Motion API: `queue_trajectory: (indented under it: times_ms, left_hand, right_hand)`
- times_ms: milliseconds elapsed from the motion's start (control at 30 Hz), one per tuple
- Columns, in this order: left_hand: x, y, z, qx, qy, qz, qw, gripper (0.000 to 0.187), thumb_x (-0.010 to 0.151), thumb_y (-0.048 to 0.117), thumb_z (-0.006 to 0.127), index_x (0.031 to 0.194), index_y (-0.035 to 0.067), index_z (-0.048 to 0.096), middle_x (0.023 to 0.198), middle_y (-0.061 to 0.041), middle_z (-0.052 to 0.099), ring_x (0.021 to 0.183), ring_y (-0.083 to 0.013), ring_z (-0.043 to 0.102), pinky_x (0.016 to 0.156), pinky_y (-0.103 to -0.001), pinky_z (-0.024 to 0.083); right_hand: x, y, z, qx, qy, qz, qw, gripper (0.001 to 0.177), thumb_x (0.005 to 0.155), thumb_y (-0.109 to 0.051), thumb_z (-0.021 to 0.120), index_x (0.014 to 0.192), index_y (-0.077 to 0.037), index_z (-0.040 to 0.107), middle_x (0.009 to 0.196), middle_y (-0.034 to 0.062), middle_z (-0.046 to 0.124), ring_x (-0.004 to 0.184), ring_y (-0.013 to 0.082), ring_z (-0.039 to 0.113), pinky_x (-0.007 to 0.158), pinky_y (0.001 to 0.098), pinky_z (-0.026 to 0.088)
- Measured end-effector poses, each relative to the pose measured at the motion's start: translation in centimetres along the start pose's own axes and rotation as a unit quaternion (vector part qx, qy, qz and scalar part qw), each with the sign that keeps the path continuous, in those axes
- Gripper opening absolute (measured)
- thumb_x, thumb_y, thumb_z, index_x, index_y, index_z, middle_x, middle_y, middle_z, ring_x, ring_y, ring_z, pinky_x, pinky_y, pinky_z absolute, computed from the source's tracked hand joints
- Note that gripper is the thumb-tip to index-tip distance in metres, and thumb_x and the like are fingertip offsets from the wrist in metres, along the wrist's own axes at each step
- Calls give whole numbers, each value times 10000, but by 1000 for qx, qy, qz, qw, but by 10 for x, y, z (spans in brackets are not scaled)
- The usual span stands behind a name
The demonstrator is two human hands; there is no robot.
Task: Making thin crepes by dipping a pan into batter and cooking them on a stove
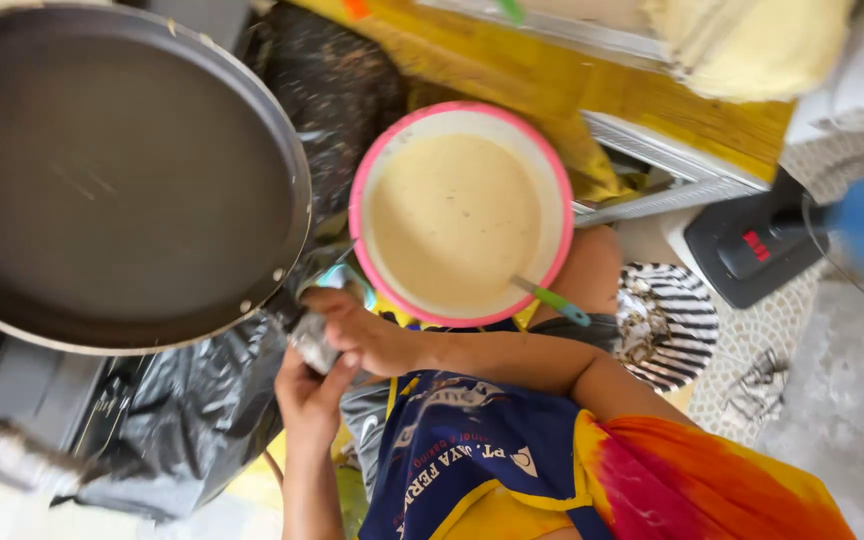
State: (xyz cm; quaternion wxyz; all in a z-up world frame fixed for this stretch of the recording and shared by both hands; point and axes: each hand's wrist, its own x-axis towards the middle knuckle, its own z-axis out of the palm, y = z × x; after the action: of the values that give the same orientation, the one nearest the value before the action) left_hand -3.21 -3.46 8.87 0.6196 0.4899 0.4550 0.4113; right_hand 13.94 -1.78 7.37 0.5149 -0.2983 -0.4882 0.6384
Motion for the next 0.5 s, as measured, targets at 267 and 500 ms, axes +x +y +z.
queue_trajectory:
  times_ms: [267, 500]
  left_hand:
    - [-115, -26, -120, -68, 333, -74, 937, 280, 875, -35, 649, 1152, -27, 609, 820, -110, 633, 606, -164, 566, 536, -268, 480]
    - [-117, -56, -118, -127, 297, -176, 930, 244, 936, 169, 679, 1072, -34, 667, 696, -104, 610, 528, -170, 533, 469, -282, 476]
  right_hand:
    - [141, 120, -66, -321, 245, -125, 906, 1059, 814, -268, 926, 1580, -14, 240, 1551, 240, 445, 1404, 329, 522, 1159, 415, 461]
    - [211, 136, -86, -339, 169, -145, 914, 1079, 766, -181, 1024, 1503, -121, 238, 1414, 179, 572, 1259, 321, 657, 1077, 427, 552]
